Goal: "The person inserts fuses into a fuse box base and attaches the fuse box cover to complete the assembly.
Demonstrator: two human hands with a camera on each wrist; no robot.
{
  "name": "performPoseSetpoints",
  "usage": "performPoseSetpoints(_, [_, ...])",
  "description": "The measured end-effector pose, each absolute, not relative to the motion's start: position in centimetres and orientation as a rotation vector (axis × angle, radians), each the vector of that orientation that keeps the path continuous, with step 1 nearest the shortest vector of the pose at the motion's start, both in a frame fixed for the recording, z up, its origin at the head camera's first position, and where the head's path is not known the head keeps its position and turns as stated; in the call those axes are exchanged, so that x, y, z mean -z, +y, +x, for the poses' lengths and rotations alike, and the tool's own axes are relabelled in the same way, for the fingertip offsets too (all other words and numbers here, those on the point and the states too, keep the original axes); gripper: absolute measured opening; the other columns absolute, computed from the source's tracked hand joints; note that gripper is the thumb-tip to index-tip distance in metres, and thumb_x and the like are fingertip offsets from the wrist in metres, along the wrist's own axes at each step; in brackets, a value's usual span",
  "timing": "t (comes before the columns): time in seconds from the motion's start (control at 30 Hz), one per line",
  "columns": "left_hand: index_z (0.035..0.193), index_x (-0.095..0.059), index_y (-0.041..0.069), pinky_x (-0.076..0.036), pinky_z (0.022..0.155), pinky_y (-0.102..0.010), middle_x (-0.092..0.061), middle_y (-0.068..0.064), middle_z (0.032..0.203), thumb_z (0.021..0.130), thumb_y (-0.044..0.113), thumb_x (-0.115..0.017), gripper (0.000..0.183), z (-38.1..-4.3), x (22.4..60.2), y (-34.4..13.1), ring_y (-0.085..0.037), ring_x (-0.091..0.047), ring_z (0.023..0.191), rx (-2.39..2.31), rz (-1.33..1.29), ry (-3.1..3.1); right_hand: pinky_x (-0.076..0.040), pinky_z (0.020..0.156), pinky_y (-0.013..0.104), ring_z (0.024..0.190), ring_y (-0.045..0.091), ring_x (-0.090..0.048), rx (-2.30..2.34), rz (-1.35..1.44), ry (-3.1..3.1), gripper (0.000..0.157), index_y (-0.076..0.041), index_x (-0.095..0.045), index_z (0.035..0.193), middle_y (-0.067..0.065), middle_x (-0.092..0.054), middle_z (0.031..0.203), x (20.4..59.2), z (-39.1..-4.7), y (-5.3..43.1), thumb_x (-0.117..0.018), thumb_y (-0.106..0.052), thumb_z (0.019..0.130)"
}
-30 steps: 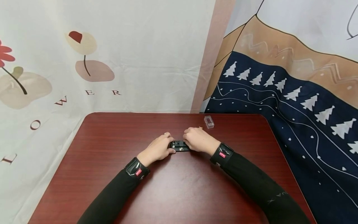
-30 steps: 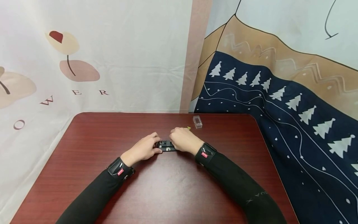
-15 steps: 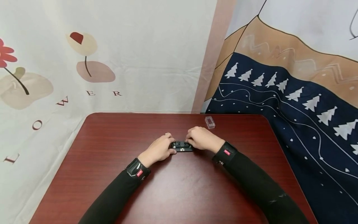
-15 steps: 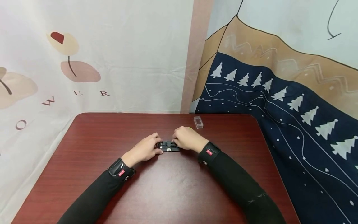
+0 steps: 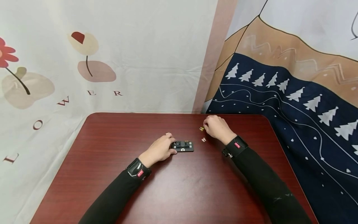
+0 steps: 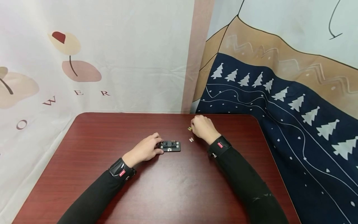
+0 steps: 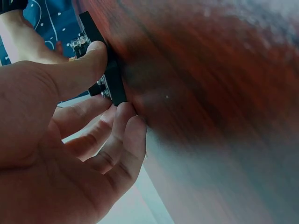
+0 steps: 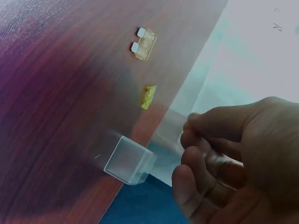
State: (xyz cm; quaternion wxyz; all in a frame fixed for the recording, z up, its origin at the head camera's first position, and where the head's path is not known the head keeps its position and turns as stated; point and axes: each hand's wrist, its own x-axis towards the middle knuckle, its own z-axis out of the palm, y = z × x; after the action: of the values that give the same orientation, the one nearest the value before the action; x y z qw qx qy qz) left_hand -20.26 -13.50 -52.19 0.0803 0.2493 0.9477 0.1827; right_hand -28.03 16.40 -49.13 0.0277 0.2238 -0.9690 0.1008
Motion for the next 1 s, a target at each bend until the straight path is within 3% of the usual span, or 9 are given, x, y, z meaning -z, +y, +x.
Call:
performPoseSetpoints(0.17, [0.139,-0.074,0.006,-0.057,0.105,-0.046,-0.066,-0.006,0.125,0.098,0.033,-0.086,0.05,-20.2,52.3,-13.5,-0.025,-0.068,0.115,-0.542,0.737,2.836,-0.066,0.082,0.049,0.1,0.029,-0.076,-0.257,0.73,-3.029,0.016,-0.006,-0.086,0.111,0.011,-0.079,0.109,49.6,-28.2,16.4,-0.073,-0.012,0.102])
performPoseSetpoints(0.43, [0.136,-0.075,0.008,-0.056,0.105,-0.045,-0.066,-0.004,0.124,0.098,0.034,-0.086,0.047,-19.9,52.5,-13.5,-0.024,-0.067,0.113,-0.535,0.743,2.835,-0.064,0.072,0.045,0.088,0.027,-0.075,-0.195,0.865,-2.984,0.015,-0.009,-0.088,0.107,0.007,-0.076,0.098,51.0,-28.1,16.3,-0.075,-0.008,0.1])
performPoseSetpoints(0.7, [0.132,-0.077,0.008,-0.056,0.106,-0.045,-0.066,-0.005,0.122,0.097,0.033,-0.087,0.044,-19.8,52.2,-13.5,-0.026,-0.067,0.113,-0.554,0.745,2.843,-0.064,0.072,0.046,0.086,0.029,-0.076,-0.21,0.946,-2.944,0.015,-0.009,-0.088,0.104,0.005,-0.075,0.095,51.3,-28.4,16.5,-0.076,-0.004,0.097])
performPoseSetpoints(1.0, [0.134,-0.076,0.007,-0.056,0.106,-0.045,-0.066,-0.005,0.123,0.098,0.033,-0.087,0.046,-20.0,52.1,-13.5,-0.024,-0.066,0.113,-0.546,0.752,2.852,-0.064,0.074,0.046,0.086,0.026,-0.075,-0.205,0.954,-2.937,0.008,-0.011,-0.088,0.101,0.005,-0.074,0.094,51.3,-28.9,16.8,-0.08,-0.011,0.098])
